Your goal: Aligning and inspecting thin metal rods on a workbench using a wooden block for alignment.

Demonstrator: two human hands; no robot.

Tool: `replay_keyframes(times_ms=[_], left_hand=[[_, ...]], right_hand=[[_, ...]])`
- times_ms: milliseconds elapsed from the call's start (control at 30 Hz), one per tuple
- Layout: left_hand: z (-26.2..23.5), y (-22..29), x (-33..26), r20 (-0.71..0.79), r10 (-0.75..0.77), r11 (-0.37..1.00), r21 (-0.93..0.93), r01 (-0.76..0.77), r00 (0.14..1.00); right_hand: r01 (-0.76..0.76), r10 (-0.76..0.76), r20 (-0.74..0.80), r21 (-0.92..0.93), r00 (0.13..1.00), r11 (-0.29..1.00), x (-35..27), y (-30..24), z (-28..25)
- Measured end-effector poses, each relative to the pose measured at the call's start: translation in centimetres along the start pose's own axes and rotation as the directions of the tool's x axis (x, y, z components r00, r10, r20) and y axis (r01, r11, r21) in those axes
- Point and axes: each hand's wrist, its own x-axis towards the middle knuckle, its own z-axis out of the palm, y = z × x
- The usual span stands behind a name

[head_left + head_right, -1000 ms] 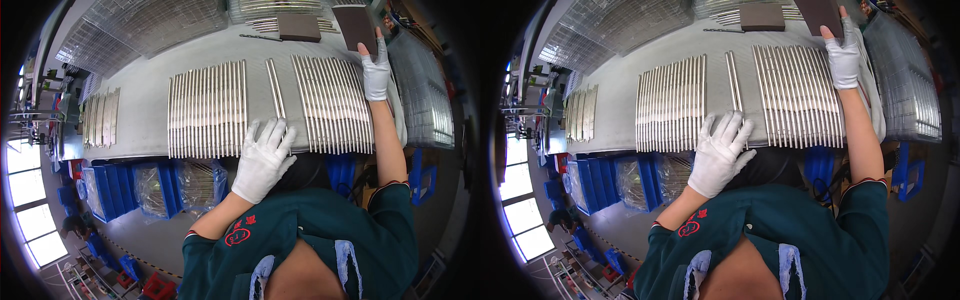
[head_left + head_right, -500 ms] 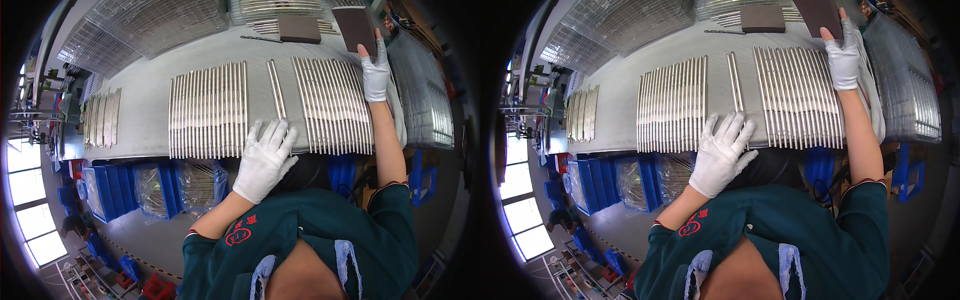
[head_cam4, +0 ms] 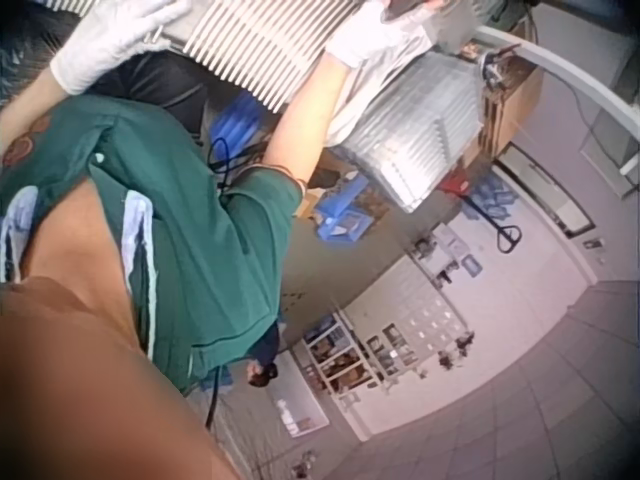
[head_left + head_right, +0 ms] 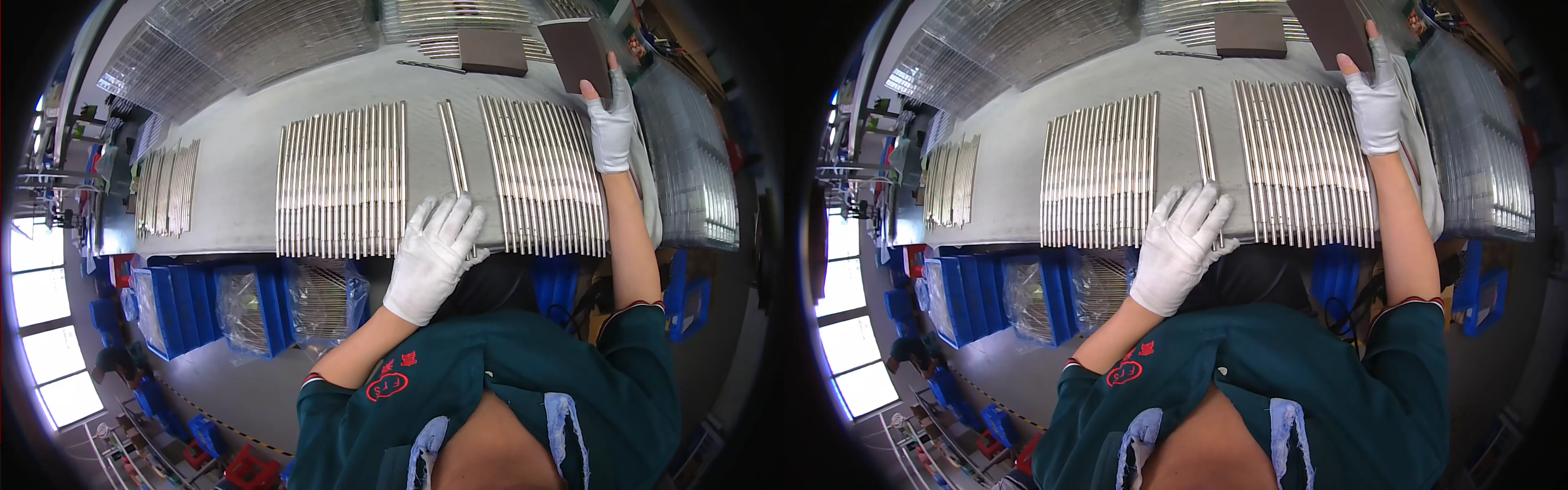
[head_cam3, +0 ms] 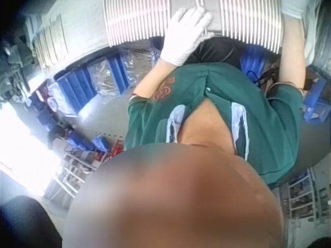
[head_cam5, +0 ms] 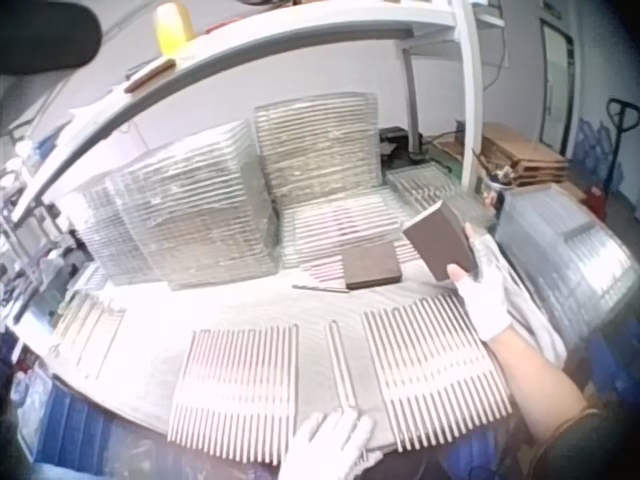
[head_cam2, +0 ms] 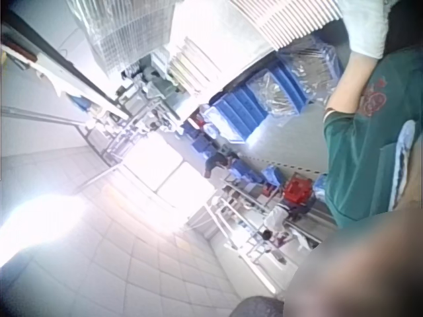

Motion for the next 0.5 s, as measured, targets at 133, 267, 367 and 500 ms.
replay_keyframes(times_ms=[133,267,367,500], left_hand=[[-0.1,-0.2,-0.1,0.008,0.015,0.999,-0.039,-0.014,1.0],[0.2,-1.0,-0.3,-0.017,0.081,0.996,0.021,-0.081,0.997],[0.2,-1.2,-0.2,-0.04,0.071,0.997,-0.014,-0.072,0.997],[-0.3,-1.3,-0.2,-0.005,0.088,0.996,0.0,-0.088,0.996]], right_hand=[[-0.13,0.114,0.155,0.099,0.981,0.987,-0.5,-0.8,0.0],[-0.202,0.145,0.465,0.074,0.873,0.977,-0.6,-4.1,0.0],[-0.252,0.17,0.608,0.051,0.775,0.966,-0.4,-7.2,0.5],[-0.296,0.208,0.703,0.003,0.68,0.955,-0.2,-8.4,0.5]])
